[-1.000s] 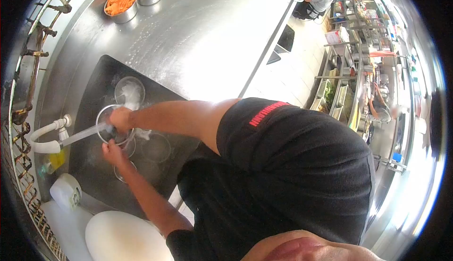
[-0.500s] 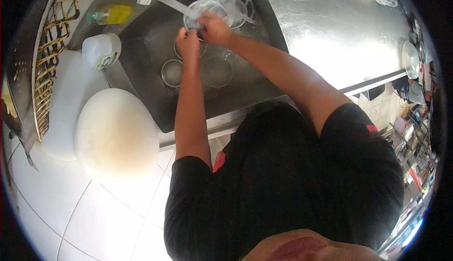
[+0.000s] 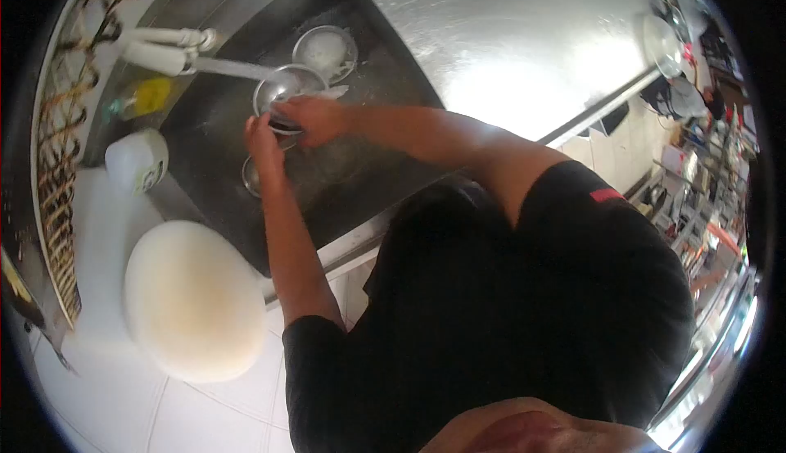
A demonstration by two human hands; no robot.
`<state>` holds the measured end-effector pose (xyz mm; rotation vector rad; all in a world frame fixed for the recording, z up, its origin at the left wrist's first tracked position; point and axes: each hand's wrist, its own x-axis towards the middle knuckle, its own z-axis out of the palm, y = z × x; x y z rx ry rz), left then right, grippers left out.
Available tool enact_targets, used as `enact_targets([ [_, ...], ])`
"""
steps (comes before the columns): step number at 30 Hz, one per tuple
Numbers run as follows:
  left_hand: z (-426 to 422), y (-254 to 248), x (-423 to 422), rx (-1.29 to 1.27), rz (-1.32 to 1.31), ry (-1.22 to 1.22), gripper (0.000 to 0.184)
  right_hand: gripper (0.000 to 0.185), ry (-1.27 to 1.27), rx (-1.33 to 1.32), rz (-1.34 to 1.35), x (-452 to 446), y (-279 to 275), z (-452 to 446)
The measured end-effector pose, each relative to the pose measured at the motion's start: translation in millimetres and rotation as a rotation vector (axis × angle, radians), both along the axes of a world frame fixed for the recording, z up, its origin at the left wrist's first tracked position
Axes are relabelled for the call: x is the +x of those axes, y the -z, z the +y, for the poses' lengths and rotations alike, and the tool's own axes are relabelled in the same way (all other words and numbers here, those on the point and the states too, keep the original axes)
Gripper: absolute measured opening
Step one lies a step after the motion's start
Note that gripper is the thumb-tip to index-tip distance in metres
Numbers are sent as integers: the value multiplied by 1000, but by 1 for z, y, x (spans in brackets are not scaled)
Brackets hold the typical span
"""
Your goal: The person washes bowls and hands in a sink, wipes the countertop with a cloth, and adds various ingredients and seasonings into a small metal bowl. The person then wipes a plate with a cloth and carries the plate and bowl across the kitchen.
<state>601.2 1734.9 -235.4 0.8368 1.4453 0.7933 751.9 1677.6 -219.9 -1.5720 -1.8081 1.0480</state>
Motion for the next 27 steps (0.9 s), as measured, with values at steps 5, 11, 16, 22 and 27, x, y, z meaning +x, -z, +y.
enact_targets([
  [5,17,10,-7,-69,-4,146,44,43,18,-340,319,16,-11,29],
  [11,11,-26,1,-9,-378,-41,50,28,181,-453,659,50,-3,102],
  [16,7,-19,1,-153,-575,-244,47,39,423,113,393,33,3,102],
  [22,-2,-14,9,3,-556,-288,46,39,145,564,41,-17,2,67],
  [27,2,-48,7,-224,-405,-379,48,39,-140,38,197,0,-9,93],
])
